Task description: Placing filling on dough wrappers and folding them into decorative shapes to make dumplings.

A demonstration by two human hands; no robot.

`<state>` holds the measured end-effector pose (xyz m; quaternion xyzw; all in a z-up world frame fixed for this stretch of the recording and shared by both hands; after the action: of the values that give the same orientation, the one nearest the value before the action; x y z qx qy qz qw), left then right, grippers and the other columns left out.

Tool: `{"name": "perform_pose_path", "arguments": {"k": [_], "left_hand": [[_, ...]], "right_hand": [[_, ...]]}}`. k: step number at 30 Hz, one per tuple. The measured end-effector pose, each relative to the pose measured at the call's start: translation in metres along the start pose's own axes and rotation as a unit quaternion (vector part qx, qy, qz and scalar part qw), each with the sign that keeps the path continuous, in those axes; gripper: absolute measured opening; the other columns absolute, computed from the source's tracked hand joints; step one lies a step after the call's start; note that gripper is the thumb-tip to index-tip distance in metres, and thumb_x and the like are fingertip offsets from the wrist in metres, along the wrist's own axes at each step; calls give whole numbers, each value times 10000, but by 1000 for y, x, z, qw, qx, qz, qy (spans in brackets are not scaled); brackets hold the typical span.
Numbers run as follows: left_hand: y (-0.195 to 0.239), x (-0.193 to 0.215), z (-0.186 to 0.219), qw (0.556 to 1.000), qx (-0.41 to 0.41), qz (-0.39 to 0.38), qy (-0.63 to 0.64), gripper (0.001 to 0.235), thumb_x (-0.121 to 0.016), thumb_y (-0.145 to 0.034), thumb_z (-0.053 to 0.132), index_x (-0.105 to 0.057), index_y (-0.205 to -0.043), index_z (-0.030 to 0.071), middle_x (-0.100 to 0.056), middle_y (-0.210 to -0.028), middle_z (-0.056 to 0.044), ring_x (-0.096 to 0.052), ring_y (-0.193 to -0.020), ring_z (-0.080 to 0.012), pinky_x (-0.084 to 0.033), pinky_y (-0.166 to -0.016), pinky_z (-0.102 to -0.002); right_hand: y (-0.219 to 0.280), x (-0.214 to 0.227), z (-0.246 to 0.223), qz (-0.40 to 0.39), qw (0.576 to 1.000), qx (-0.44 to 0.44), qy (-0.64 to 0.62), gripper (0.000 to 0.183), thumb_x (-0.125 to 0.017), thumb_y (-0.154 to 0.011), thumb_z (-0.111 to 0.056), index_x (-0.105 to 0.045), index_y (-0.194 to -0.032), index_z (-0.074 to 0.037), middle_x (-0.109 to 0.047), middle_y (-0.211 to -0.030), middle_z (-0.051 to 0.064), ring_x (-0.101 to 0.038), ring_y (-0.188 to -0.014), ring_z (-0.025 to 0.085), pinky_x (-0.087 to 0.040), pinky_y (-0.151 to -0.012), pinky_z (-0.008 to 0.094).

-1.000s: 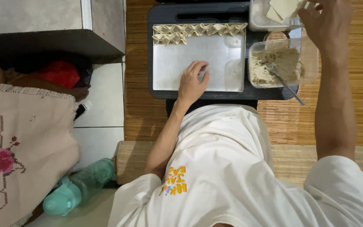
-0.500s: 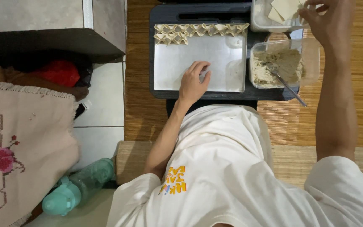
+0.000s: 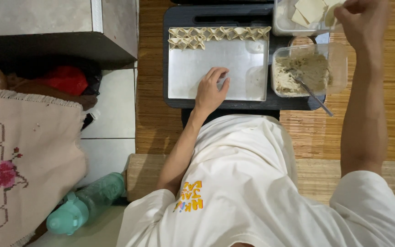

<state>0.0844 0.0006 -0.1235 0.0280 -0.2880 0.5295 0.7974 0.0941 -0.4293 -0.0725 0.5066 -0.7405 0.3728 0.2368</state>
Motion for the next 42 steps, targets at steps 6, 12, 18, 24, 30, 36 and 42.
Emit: {"name": "perform_pose_path", "arguments": {"k": [6,12,18,24,30,36,42], "left_hand": [[-4,9,6,997,38,4,65,209,-629,-990,103,-668,-1188,52,-680,-1113,-74,-687,-971,-195,-604,-844,-312],[-4,28,35,986,73,3,151,213,-601,-1026,133,-660,-1212,46,-672,-1174,-94,-696,-1072,-223,-604,-965,-324],[-6,8,79,870,168,-80,457,509,-599,-1034,338,-517,-1436,36,-626,-1416,-149,-643,-1288,-259,-541,-1130,-374],[3,-19,81,693,276,-84,661,580,-584,-1052,279,-440,-1533,-13,-688,-1192,-227,-703,-1060,-288,-575,-1041,-379],[14,-16,64,690,277,-31,668,458,-518,-1053,-21,-474,-1505,40,-562,-1461,-282,-557,-1340,-373,-571,-1069,-439],[20,-12,34,719,267,4,642,459,-517,-1026,-64,-456,-1477,-3,-552,-1478,-301,-531,-1396,-355,-541,-1090,-383],[19,-3,39,758,260,12,598,420,-486,-1015,-96,-493,-1425,-6,-582,-1459,-273,-538,-1409,-352,-529,-1122,-404]], "right_hand": [[6,25,8,88,988,-70,-105,289,-676,-1157,-6,-471,-985,-115,-482,-891,14,-556,-871,103,-417,-691,314],[40,49,-38,175,979,-26,-99,64,-684,-1202,-48,-645,-1152,-51,-653,-1019,66,-586,-919,153,-507,-800,343],[85,8,-192,93,983,154,-20,91,-737,-1110,162,-686,-1121,87,-731,-988,189,-691,-858,264,-578,-789,364],[113,-23,-267,-66,967,234,75,115,-825,-982,-92,-747,-1045,-34,-769,-1125,131,-731,-1002,288,-526,-885,428],[130,14,-264,-121,964,232,45,303,-826,-998,-186,-718,-1217,-8,-716,-1289,205,-694,-1141,384,-551,-944,495],[161,54,-204,-148,969,-27,197,581,-866,-958,-263,-685,-1436,14,-648,-1293,278,-624,-1144,435,-526,-885,522],[175,51,-174,-202,951,-146,183,449,-785,-994,-160,-722,-1429,-64,-742,-1019,161,-691,-782,286,-545,-667,468]]}}
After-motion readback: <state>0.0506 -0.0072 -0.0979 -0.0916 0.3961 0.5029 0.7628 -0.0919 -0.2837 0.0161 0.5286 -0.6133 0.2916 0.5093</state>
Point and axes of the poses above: each hand's wrist, its own y-axis away from the middle knuckle, its own x-axis out of the back of the hand, z = x × y, the point moved 4 cm from there along -y, towards the middle knuckle
